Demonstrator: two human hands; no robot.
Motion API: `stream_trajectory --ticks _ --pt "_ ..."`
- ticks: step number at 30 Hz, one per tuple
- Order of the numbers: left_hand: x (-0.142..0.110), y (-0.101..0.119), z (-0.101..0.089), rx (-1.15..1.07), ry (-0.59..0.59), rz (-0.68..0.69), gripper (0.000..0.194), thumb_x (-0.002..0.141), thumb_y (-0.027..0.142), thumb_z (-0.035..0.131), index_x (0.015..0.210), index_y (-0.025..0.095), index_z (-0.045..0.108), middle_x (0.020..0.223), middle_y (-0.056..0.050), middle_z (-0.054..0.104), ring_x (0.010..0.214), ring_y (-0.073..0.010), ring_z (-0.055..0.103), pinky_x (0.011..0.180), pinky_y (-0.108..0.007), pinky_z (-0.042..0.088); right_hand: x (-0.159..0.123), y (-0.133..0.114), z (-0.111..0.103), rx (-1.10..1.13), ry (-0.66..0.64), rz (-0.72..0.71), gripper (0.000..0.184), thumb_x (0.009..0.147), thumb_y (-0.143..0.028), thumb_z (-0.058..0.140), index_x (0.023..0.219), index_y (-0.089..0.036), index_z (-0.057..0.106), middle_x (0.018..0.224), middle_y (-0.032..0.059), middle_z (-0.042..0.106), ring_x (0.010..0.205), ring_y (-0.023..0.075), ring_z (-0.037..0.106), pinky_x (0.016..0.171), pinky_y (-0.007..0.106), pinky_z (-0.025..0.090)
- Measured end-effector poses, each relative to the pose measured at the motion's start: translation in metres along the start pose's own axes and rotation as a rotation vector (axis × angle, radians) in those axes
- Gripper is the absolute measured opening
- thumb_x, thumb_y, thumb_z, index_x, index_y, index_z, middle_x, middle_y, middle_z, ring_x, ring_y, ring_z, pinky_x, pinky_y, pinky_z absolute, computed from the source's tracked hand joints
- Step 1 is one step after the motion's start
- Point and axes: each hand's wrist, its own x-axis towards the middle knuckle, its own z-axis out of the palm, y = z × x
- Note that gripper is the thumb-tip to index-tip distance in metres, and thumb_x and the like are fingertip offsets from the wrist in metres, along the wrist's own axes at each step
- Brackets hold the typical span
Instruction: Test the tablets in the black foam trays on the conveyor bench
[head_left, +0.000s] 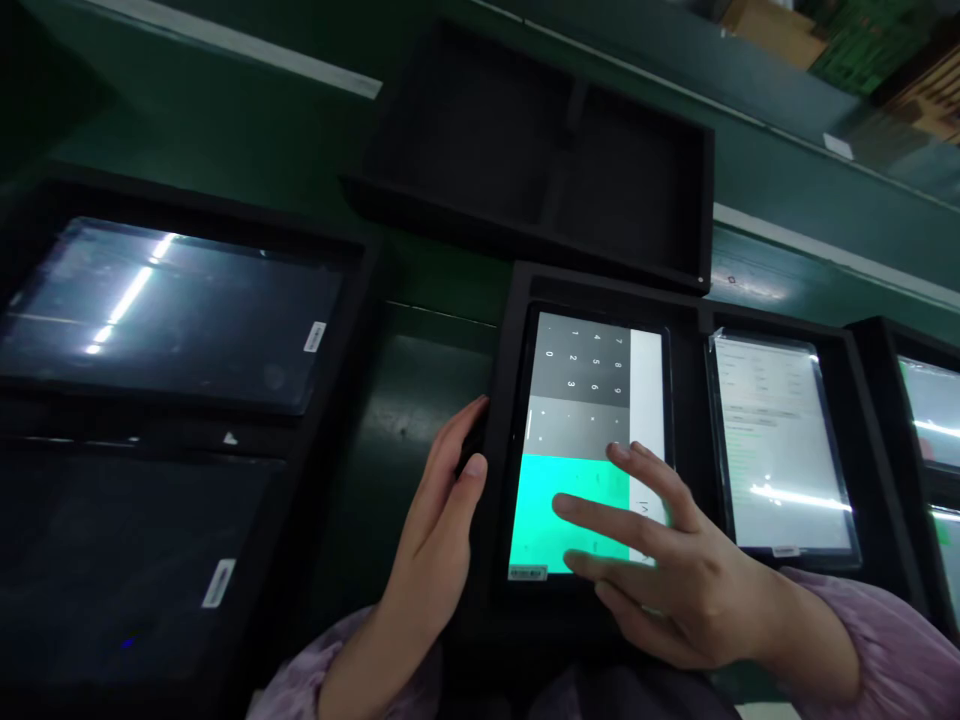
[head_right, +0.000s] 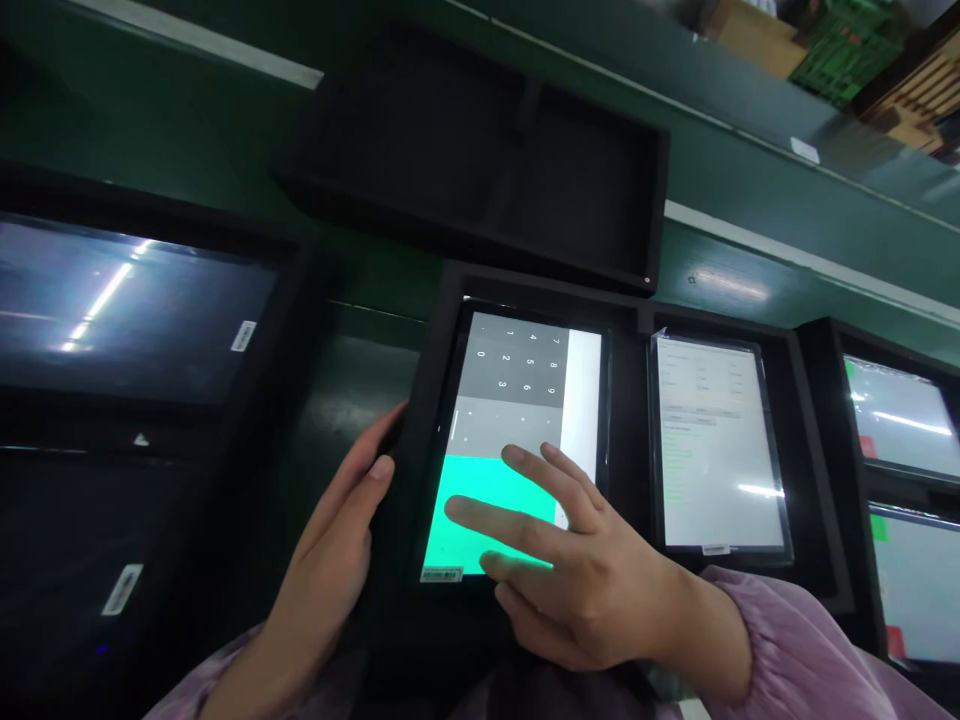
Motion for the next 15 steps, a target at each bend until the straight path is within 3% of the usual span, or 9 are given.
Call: stream_trajectory --ticks 2,4,7,11,15 --pt "0.000 0.000 0.000 -0.004 0.005 -0.004 0.054 0.101 0.058 0.058 0.144 0.026 0.066 0.158 -0.004 0.061 0.151 -0.0283 0.049 0.129 -0.044 0.037 0.000 -0.001 -0.008 0.008 0.042 0.017 0.027 0.093 -0.012 0.055 0.105 -0.020 0.079 0.138 0.0027 0.072 0.161 0.0288 0.033 0.136 0.048 0.031" --pt "0.000 0.001 0.000 -0.009 0.005 -0.013 0.052 0.101 0.057 0.058 0.143 0.028 0.067 0.158 -0.002 0.061 0.151 -0.0280 0.050 0.129 -0.044 0.037 -0.001 -0.001 -0.019 0.026 0.119 0.069 0.030 0.091 -0.009 0.053 0.102 -0.021 0.079 0.135 0.0046 0.071 0.154 0.0288 0.044 0.127 0.047 0.045" --pt "0.001 0.000 0.000 -0.008 0.011 -0.014 0.052 0.101 0.059 0.059 0.143 0.029 0.067 0.157 -0.002 0.062 0.152 -0.0281 0.049 0.128 -0.043 0.038 -0.003 0.001 -0.029 0.008 0.283 0.245 0.034 0.092 -0.007 0.051 0.097 -0.026 0.079 0.126 0.0033 0.072 0.140 0.0292 0.057 0.110 0.049 0.059" --pt "0.001 0.000 -0.001 0.010 0.014 -0.015 0.055 0.099 0.062 0.059 0.143 0.029 0.067 0.156 -0.002 0.062 0.152 -0.0292 0.049 0.127 -0.043 0.040 -0.006 0.010 -0.028 -0.057 0.469 0.435 0.036 0.102 -0.011 0.048 0.093 -0.029 0.078 0.121 0.0018 0.073 0.135 0.0312 0.060 0.109 0.057 0.056" --pt "0.002 0.000 -0.002 0.014 0.003 -0.008 0.055 0.099 0.065 0.058 0.142 0.031 0.068 0.155 -0.001 0.063 0.149 -0.0298 0.052 0.127 -0.044 0.041 -0.013 0.026 -0.018 -0.328 0.355 0.574 0.026 0.106 -0.027 0.053 0.116 -0.026 0.078 0.143 0.0097 0.064 0.152 0.0421 0.043 0.116 0.071 0.047"
